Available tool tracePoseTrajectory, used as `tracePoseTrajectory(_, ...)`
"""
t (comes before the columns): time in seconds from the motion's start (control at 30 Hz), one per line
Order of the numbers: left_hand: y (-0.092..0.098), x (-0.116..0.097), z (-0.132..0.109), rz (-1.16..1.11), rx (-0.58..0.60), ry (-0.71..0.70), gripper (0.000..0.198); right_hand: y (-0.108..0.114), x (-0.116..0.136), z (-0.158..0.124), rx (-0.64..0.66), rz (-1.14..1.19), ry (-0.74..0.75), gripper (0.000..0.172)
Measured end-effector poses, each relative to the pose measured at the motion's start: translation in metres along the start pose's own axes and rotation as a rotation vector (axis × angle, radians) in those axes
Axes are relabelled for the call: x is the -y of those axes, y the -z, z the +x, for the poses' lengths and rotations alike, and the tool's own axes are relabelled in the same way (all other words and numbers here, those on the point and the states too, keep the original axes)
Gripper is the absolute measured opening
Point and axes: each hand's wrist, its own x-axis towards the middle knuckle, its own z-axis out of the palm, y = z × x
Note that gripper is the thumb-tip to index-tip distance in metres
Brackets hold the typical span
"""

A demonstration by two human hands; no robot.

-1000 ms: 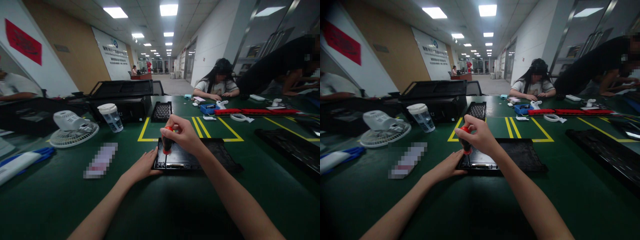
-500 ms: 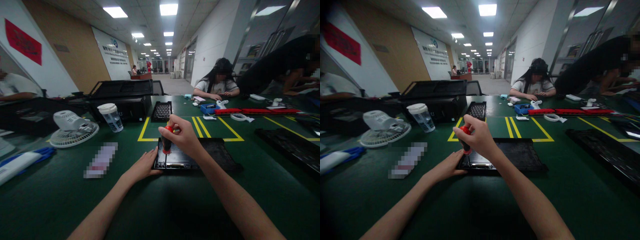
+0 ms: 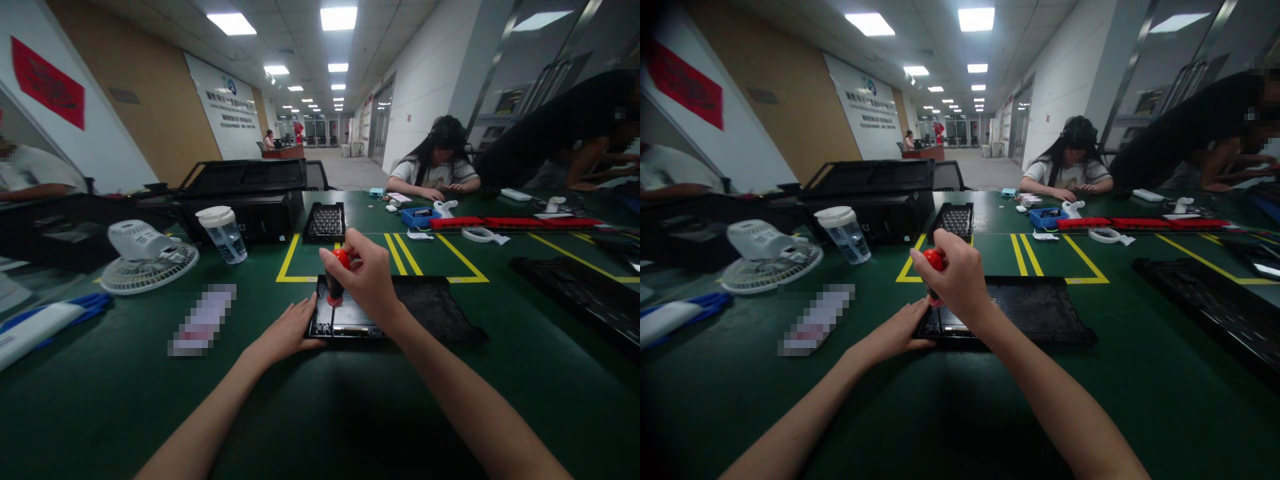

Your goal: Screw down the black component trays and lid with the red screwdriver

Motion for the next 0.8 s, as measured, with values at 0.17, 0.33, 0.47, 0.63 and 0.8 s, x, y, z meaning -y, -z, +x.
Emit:
tracePoseTrajectory(0.17, 0.000, 0.000, 0.000, -0.006, -0.002, 0.000, 0.088, -0.001, 0.000, 0.000, 0.096, 0.158, -0.087, 0.028)
tracePoseTrajectory(0.33, 0.000, 0.002, 0.000, -0.003, 0.006, 0.004, 0.089, -0.005, -0.007, 0.001, 0.280, 0.578, -0.250, 0.025)
tracePoseTrajectory(0.47, 0.000, 0.003, 0.000, 0.008, 0.005, 0.013, 0.094, -0.010, -0.010, 0.003, 0.366, 0.949, -0.387, 0.019)
tracePoseTrajectory(0.63, 0.000, 0.003, 0.000, 0.027, 0.008, 0.015, 0.095, -0.009, -0.014, 0.003, 0.479, 1.097, -0.358, 0.011)
tracePoseTrajectory(0.8, 0.000, 0.003, 0.000, 0.022, 0.018, 0.014, 0.090, -0.012, -0.018, 0.000, 0.529, 1.157, -0.340, 0.021)
